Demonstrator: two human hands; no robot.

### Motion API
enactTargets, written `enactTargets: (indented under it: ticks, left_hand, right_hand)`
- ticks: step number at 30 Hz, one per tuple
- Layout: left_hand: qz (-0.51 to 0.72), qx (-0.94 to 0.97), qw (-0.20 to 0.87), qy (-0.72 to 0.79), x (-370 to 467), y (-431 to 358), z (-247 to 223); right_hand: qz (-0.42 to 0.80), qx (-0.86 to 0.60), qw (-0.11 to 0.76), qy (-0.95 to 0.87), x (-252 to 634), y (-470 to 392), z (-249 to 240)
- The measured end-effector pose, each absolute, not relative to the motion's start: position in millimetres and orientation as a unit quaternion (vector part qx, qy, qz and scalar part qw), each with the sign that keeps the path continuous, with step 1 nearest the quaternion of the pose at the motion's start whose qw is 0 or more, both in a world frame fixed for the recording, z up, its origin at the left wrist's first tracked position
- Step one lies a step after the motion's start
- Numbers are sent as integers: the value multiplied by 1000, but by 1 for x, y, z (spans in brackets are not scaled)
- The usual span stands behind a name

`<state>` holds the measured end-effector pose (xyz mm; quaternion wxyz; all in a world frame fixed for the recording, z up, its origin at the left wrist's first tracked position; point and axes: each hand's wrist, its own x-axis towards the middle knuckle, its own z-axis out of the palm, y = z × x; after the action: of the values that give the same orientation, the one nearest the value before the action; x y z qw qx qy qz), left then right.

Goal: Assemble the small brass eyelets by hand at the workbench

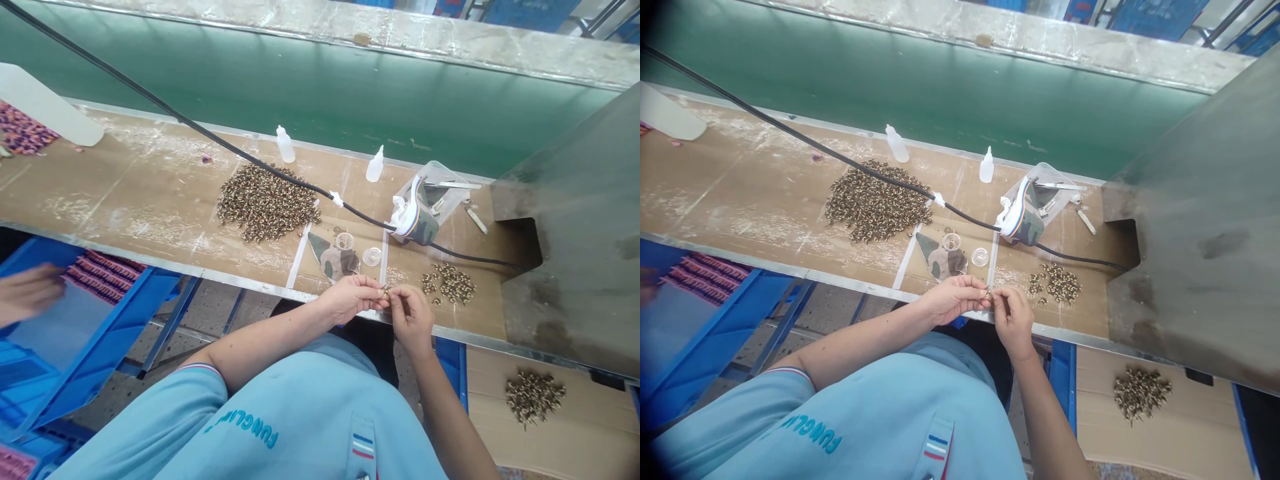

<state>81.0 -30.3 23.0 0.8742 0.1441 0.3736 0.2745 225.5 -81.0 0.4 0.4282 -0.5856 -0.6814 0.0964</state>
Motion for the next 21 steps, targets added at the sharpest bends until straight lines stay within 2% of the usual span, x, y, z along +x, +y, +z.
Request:
enactTargets:
  ticks: [4, 13, 21]
  left_hand:
    - [289, 155, 870, 367, 81, -33, 22]
    - [290, 168, 870, 361, 80, -35, 19]
    - [289, 163, 870, 365, 81, -34, 21]
  right_hand:
    - [110, -589, 419, -682, 228, -82, 3]
    - [58, -583, 406, -701, 226, -85, 1]
    - [50, -566, 423, -706, 226, -84, -4]
